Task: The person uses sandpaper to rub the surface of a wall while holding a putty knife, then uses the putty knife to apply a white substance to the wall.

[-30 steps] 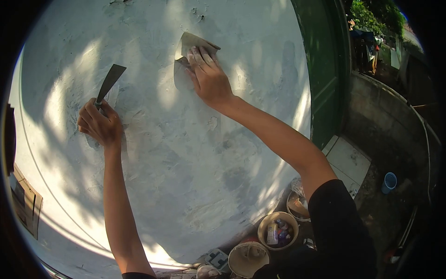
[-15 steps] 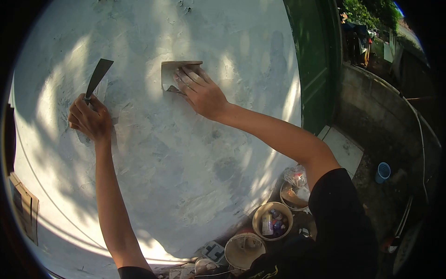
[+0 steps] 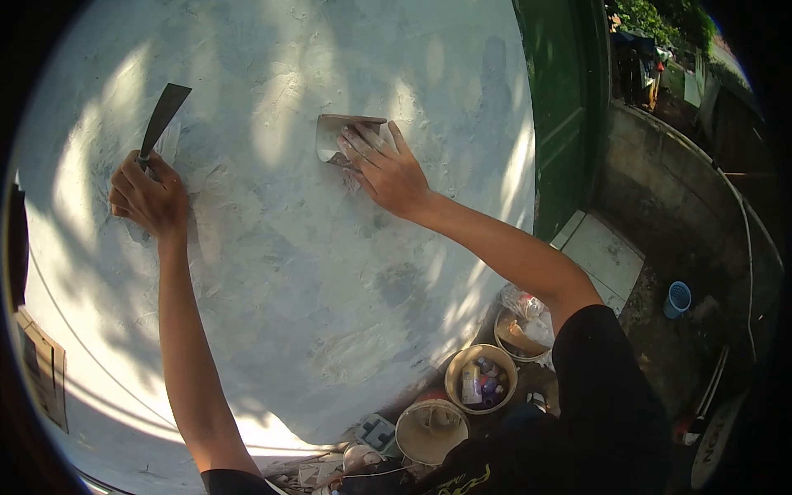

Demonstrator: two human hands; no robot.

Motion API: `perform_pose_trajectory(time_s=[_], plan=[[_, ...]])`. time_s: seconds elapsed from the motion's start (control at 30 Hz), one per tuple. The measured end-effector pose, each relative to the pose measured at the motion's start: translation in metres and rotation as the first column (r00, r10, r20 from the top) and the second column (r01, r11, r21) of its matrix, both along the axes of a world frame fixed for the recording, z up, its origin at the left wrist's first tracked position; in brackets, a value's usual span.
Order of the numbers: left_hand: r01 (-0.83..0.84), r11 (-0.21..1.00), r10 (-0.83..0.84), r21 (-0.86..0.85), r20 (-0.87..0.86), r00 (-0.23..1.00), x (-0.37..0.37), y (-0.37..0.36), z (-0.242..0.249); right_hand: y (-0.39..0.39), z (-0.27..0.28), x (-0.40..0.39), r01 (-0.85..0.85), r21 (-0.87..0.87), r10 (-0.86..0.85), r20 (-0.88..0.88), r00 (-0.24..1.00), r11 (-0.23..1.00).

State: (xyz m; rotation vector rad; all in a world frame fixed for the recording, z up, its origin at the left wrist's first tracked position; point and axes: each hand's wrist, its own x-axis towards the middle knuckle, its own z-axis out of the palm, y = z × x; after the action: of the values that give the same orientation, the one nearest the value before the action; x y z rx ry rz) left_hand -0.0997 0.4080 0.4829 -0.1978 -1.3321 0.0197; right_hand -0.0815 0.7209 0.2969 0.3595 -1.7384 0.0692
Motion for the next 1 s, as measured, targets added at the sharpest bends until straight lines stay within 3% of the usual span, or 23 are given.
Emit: perform_pose_trajectory(time_s=[0.2, 0.33, 0.43, 0.57, 0.63, 0.67, 0.83, 1.0], plan=[[-0.011, 0.999, 0.009, -0.047, -0.040, 0.999, -0.002, -0.001, 0.002, -0.004, 0.061, -0.017, -0.044, -0.217, 0.019, -0.116, 0.993, 0.975], [-0.020, 0.999, 0.019, -0.033, -0.027, 0.999, -0.001, -0.001, 0.001, -0.023, -0.008, 0.004, -0.096, -0.103, 0.103, 0.069, 0.992, 0.990], [-0.027, 0.999, 0.026, -0.026, -0.017, 1.000, -0.002, -0.001, 0.001, -0.009, -0.017, 0.010, -0.044, 0.020, 0.042, 0.077, 0.996, 0.999], [-0.022, 0.999, 0.021, -0.039, -0.034, 0.999, -0.003, -0.002, 0.002, 0.002, 0.043, -0.010, 0.032, -0.165, -0.037, -0.031, 0.999, 0.986], [-0.018, 0.999, 0.016, -0.047, -0.032, 0.999, -0.003, -0.002, 0.001, -0.010, 0.046, -0.014, -0.050, -0.229, 0.035, -0.068, 0.997, 0.972], [-0.024, 0.999, 0.022, -0.047, -0.030, 0.999, -0.002, -0.002, 0.000, -0.014, 0.045, -0.013, -0.092, -0.258, 0.072, -0.085, 0.994, 0.962], [-0.024, 1.000, 0.024, -0.012, 0.014, 1.000, -0.002, 0.000, 0.000, -0.021, -0.036, 0.010, -0.074, -0.056, 0.081, 0.128, 0.989, 0.996], [-0.047, 0.999, 0.047, -0.022, -0.006, 0.999, -0.005, -0.004, 0.003, -0.025, -0.001, 0.001, -0.056, -0.217, 0.068, 0.048, 0.997, 0.975]])
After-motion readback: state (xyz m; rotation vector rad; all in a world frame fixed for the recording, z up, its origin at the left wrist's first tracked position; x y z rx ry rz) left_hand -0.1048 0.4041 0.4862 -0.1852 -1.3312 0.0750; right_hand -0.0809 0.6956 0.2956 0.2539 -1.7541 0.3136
